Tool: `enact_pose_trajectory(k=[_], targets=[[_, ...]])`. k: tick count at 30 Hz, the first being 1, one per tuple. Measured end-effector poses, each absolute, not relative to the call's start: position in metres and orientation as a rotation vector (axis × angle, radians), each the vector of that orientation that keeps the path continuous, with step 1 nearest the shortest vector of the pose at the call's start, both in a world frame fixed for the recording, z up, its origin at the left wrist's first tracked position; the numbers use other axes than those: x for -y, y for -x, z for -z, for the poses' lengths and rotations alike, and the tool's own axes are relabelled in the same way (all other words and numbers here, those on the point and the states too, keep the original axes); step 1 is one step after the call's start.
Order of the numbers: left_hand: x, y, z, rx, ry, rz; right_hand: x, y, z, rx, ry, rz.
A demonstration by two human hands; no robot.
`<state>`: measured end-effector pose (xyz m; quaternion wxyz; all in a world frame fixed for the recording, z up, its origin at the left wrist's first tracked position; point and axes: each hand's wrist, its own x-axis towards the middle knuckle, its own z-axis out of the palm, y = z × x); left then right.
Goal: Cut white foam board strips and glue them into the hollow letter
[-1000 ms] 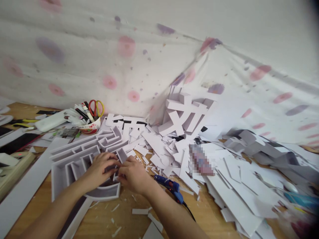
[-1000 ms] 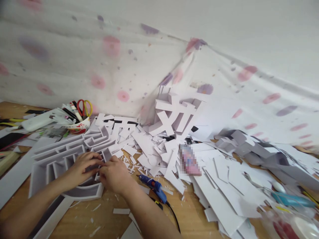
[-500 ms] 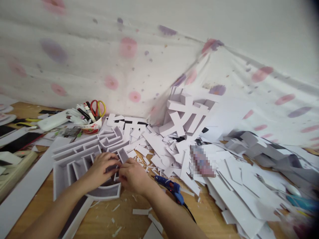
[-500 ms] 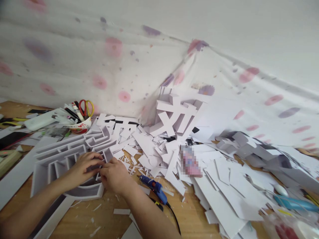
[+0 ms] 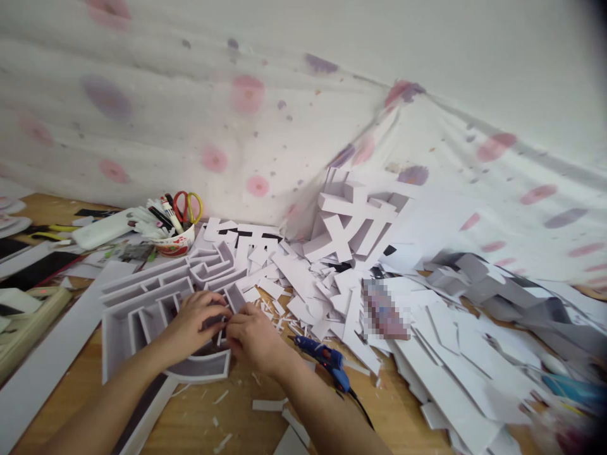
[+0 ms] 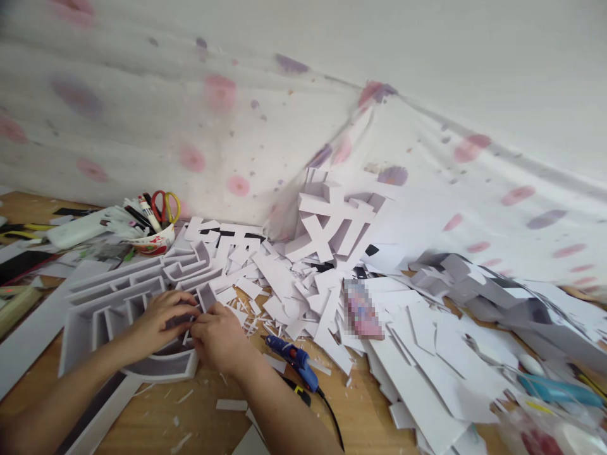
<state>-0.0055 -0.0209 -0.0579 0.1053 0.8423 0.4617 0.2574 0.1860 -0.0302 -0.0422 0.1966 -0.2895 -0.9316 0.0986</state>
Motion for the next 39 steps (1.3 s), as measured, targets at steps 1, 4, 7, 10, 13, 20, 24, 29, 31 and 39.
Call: enact_pose_trajectory(k=[1, 4, 7, 10, 13, 20, 24, 29, 31, 39], targets=[[0.021, 0.006, 0.058, -1.362, -2.483, -0.763, 0.030, -0.186, 0.043, 2.611, 0.800, -0.274], [0.021, 0.005, 0.058, -1.360, -2.485, -0.774, 0.030, -0.187, 0.045, 2.616, 0.761, -0.279], [0.021, 0.005, 0.058, -1.353, -2.482, -0.764, 0.031, -0.189, 0.045, 2.613, 0.743, -0.298], [0.021, 0.005, 0.057, -1.350, -2.476, -0.743, 0.032, -0.191, 0.043, 2.608, 0.731, -0.312], [0.021, 0.005, 0.057, -1.354, -2.472, -0.730, 0.033, -0.192, 0.043, 2.616, 0.725, -0.307], [0.021, 0.004, 0.055, -1.358, -2.456, -0.727, 0.031, -0.190, 0.043, 2.655, 0.724, -0.265], [0.021, 0.003, 0.055, -1.367, -2.447, -0.731, 0.030, -0.187, 0.039, 2.696, 0.748, -0.222], [0.021, 0.004, 0.058, -1.378, -2.459, -0.754, 0.030, -0.183, 0.039, 2.724, 0.780, -0.201], [0.021, 0.004, 0.059, -1.380, -2.456, -0.760, 0.030, -0.182, 0.040, 2.718, 0.806, -0.209], [0.022, 0.003, 0.053, -1.379, -2.445, -0.740, 0.036, -0.191, 0.034, 2.592, 0.840, -0.388]])
